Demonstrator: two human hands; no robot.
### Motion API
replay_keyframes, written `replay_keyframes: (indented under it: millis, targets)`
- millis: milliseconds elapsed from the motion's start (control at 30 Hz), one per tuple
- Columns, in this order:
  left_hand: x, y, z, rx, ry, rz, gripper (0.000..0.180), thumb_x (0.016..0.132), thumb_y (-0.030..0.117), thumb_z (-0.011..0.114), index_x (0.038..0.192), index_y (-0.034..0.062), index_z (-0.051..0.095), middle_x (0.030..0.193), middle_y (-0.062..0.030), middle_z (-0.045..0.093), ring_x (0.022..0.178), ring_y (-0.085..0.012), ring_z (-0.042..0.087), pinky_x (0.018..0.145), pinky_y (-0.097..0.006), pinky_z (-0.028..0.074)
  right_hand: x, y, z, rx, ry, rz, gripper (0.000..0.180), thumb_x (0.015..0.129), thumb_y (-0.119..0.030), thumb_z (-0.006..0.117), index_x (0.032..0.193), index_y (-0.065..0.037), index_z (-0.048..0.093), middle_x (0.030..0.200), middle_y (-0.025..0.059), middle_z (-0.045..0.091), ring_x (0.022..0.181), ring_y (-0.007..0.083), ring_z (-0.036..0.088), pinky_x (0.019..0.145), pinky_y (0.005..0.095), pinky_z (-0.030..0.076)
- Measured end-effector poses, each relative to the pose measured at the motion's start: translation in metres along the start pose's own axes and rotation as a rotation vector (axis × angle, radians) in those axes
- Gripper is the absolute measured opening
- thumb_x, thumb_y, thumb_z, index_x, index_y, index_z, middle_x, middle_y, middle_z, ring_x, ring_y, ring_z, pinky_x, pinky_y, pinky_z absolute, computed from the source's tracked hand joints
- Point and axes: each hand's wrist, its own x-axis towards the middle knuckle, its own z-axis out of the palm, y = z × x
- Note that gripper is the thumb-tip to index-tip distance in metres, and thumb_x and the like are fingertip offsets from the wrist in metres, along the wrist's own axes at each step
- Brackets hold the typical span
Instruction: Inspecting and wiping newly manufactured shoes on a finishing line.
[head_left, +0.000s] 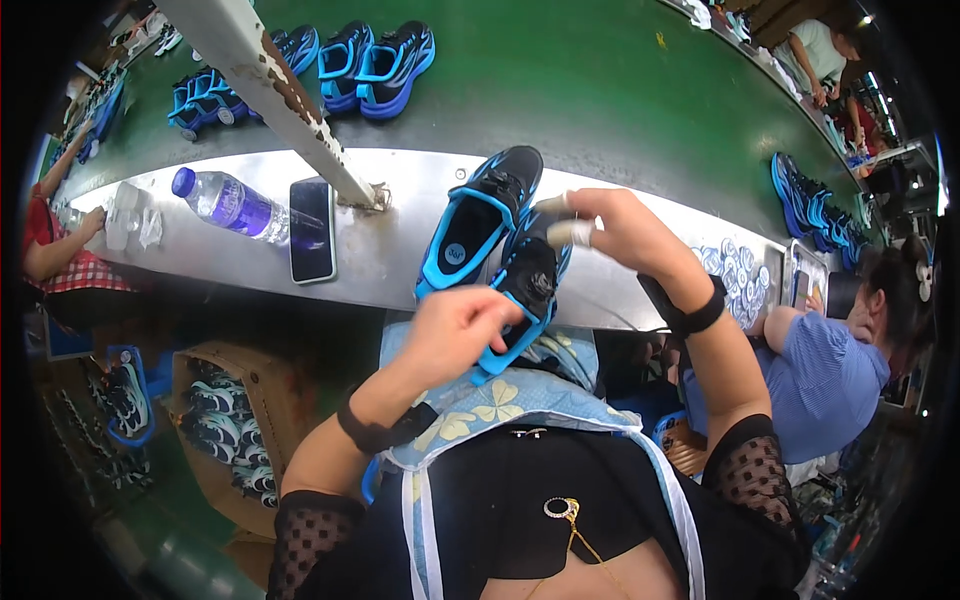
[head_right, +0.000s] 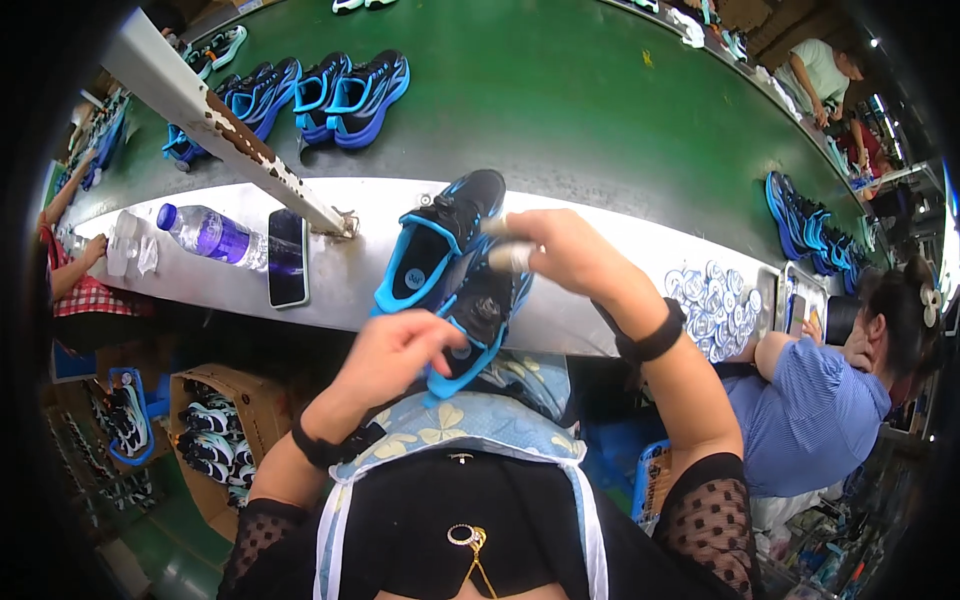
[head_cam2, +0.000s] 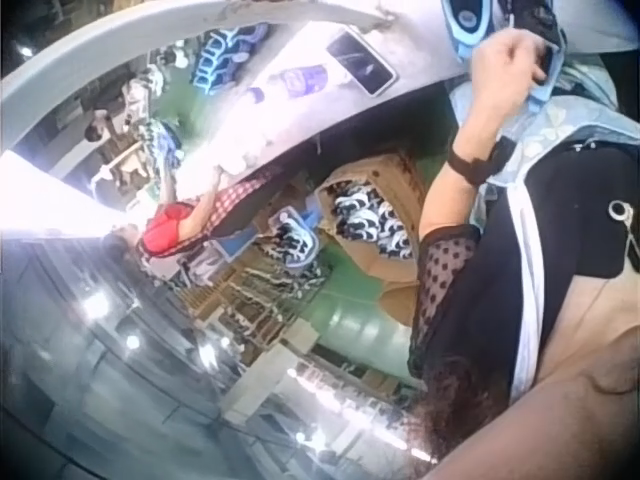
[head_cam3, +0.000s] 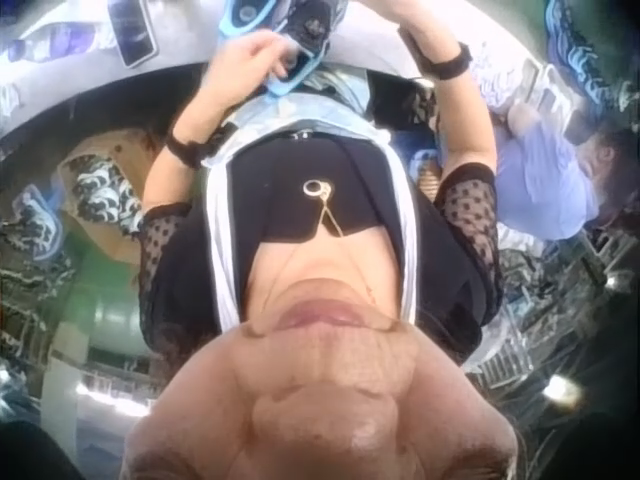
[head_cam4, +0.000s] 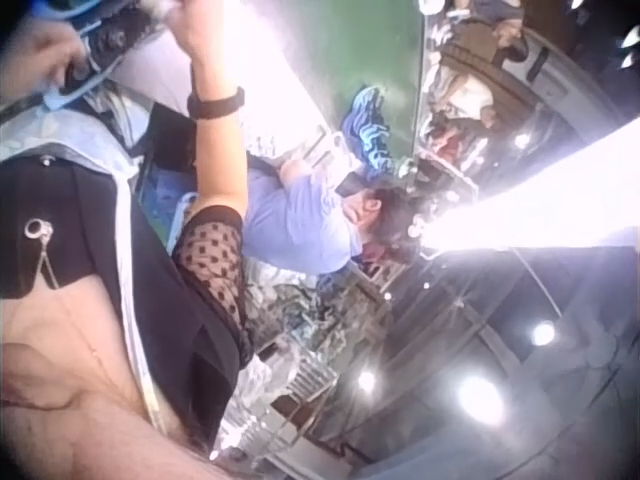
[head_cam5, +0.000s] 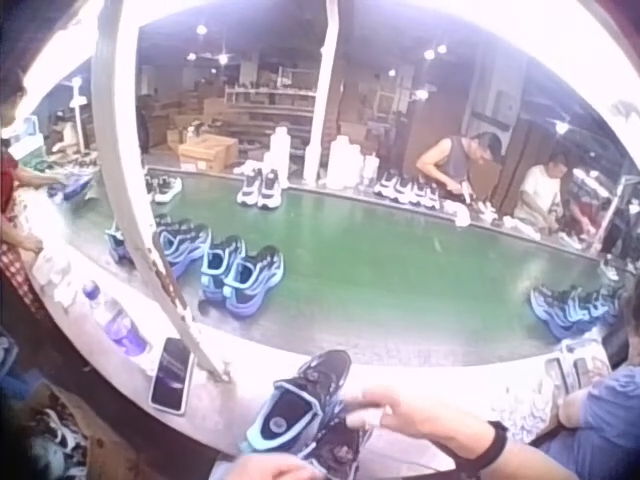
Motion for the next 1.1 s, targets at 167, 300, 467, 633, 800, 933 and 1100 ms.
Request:
replay_keyframes:
  millis: [167,300,467,633,800,933,1100]
  targets:
    - [0.046,-0.023,-0.045,0.417,0.642,0.382,0.02,0.087,0.013,0.064,0.102,0.0005,0.066,0.087,-0.0123,0.065,0.071,-0.0241,0.061,0.067,-0.035,0.049,0.056,0.002,0.022,-0.016,-0.007,-0.13,0.083,0.068,-0.023,0.086,0.141,-0.023,0.048,0.101,0.0161,0.058,0.084,0.0278,0.059,0.076,0.0374,0.05]
    - [0.081,-0.052,-0.064,0.433,0.577,0.173,0.024,0.091,0.017,0.062,0.108,-0.0002,0.064,0.079,-0.0063,0.063,0.062,-0.014,0.055,0.062,-0.028,0.048,0.073,-0.002,0.048,-0.274,0.004,-0.323,0.071,0.067,-0.009,0.08,0.132,-0.024,0.055,0.092,0.0105,0.056,0.081,0.0308,0.06,0.073,0.0391,0.051]
    - [0.071,-0.049,-0.06,-0.007,0.519,0.037,0.026,0.094,0.026,0.061,0.093,0.0001,0.066,0.068,-0.004,0.062,0.055,-0.0102,0.054,0.051,-0.027,0.043,0.065,-0.029,0.041,-0.505,-0.266,-0.207,0.062,0.066,-0.004,0.075,0.123,-0.021,0.056,0.084,0.0095,0.063,0.083,0.033,0.065,0.073,0.0419,0.052]
    - [0.05,-0.016,-0.054,-0.113,0.248,-0.056,0.034,0.094,0.035,0.061,0.089,0.0013,0.066,0.064,-0.0055,0.061,0.049,-0.0072,0.053,0.04,-0.023,0.033,0.075,-0.009,0.042,-0.325,-0.191,-0.257,0.057,0.06,0.001,0.072,0.115,-0.011,0.062,0.093,0.0157,0.065,0.087,0.0358,0.064,0.078,0.0423,0.051]
    - [0.055,-0.02,-0.065,-0.24,0.019,-0.209,0.027,0.093,0.029,0.061,0.095,0.0017,0.065,0.067,-0.0065,0.063,0.048,-0.007,0.052,0.038,-0.021,0.028,0.062,0.004,0.036,0.125,-0.113,-0.315,0.053,0.076,-0.009,0.073,0.128,-0.011,0.062,0.108,0.0172,0.068,0.097,0.0305,0.066,0.088,0.0385,0.049]
    - [0.044,-0.035,-0.045,-0.2,0.153,-0.049,0.021,0.094,0.021,0.058,0.099,0.0012,0.065,0.075,-0.0041,0.065,0.055,-0.0092,0.058,0.044,-0.021,0.031,0.057,-0.015,0.068,-0.301,0.209,-0.258,0.034,0.08,-0.038,0.068,0.075,-0.005,0.059,0.078,0.0148,0.063,0.079,0.0388,0.063,0.073,0.0444,0.049]
    - [0.052,-0.025,-0.047,-0.23,0.112,-0.083,0.021,0.095,0.019,0.057,0.102,0.0002,0.066,0.08,-0.002,0.064,0.06,-0.0105,0.06,0.048,-0.021,0.034,0.048,-0.01,0.041,0.001,0.035,-0.185,0.031,0.082,-0.027,0.069,0.104,-0.006,0.065,0.088,0.0191,0.065,0.087,0.0396,0.063,0.077,0.0436,0.049]
